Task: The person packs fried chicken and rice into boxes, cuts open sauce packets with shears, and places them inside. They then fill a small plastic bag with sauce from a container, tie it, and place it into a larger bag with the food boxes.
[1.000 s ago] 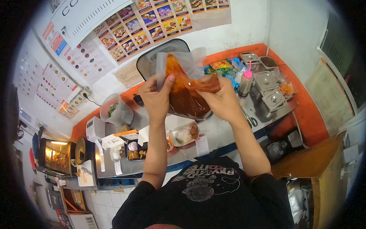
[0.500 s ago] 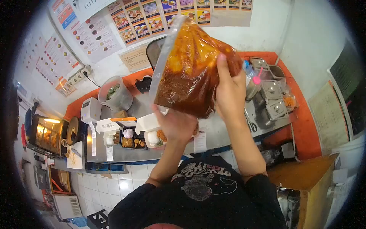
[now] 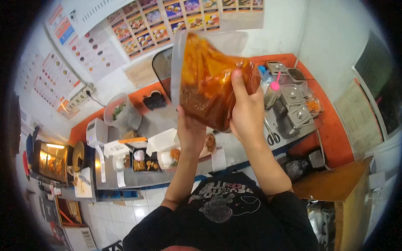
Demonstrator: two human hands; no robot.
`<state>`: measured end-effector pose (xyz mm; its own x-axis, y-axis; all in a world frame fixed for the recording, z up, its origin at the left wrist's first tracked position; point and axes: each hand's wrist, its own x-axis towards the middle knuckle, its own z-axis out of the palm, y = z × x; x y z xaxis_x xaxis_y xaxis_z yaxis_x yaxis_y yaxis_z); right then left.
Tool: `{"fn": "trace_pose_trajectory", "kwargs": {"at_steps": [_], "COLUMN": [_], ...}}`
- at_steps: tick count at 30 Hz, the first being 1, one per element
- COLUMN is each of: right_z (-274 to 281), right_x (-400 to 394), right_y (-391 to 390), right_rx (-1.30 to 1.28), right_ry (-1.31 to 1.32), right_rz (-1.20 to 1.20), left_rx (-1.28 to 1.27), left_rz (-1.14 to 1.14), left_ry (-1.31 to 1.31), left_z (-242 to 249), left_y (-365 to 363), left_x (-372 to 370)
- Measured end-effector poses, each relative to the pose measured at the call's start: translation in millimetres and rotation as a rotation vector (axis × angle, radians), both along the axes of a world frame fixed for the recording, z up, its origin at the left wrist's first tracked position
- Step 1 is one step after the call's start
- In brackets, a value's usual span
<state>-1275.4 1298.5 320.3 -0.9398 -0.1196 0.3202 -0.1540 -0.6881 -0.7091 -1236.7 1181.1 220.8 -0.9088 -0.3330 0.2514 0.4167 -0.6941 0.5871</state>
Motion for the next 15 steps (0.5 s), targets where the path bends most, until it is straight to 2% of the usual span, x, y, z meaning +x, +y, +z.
{"fn": "trace_pose_trajectory", "kwargs": {"at_steps": [1, 4, 6, 7, 8, 9, 10, 11, 13, 14, 15], "right_z": [-3.9, -18.3, -36.9, -42.8, -45.6, -48.0, -49.2, -50.9, -52.9, -49.1, -41.8], "right_x": [-0.2, 3.3, 1.6, 5.3, 8.5, 11.2, 11.6, 11.5, 10.4, 6.5, 0.6], "right_y": [2.9, 2.0, -2.2, -3.4, -2.0, 0.1, 1.5, 1.2, -0.9, -1.1, -1.3], "right_rx": [-0.024, -0.049, 0.08, 0.181, 0.17, 0.332, 0.495, 0.489, 0.551, 0.543, 0.665], "right_ry": [-0.007, -0.019, 0.003, 0.049, 0.058, 0.268, 0.479, 0.484, 0.226, 0.228, 0.243], "right_rz": [0.048, 0.078, 0.0, -0.014, -0.023, 0.038, 0.094, 0.08, 0.178, 0.166, -0.008], "left_rx": [0.109, 0.154, 0.124, 0.109, 0.093, 0.029, 0.02, -0.015, -0.068, -0.079, 0.008], "left_rz": [0.017, 0.012, 0.049, 0.08, 0.109, 0.242, 0.232, 0.228, 0.156, 0.147, 0.09], "left_ry": [0.046, 0.016, 0.046, -0.024, -0.093, -0.122, -0.11, -0.14, -0.276, -0.27, -0.136], "left_z": [4.7, 11.5, -11.1, -20.1, -22.4, -22.0, -18.3, -15.2, -15.3, -16.2, -18.0], "left_y": [-1.2, -7.0, -10.9, -11.8, -9.8, -3.4, -2.2, -1.3, -1.4, 2.8, 10.4], "left_x": [1.3, -5.7, -20.4, -24.9, -27.0, -26.7, -25.0, -21.7, -13.0, -14.6, -17.4]}}
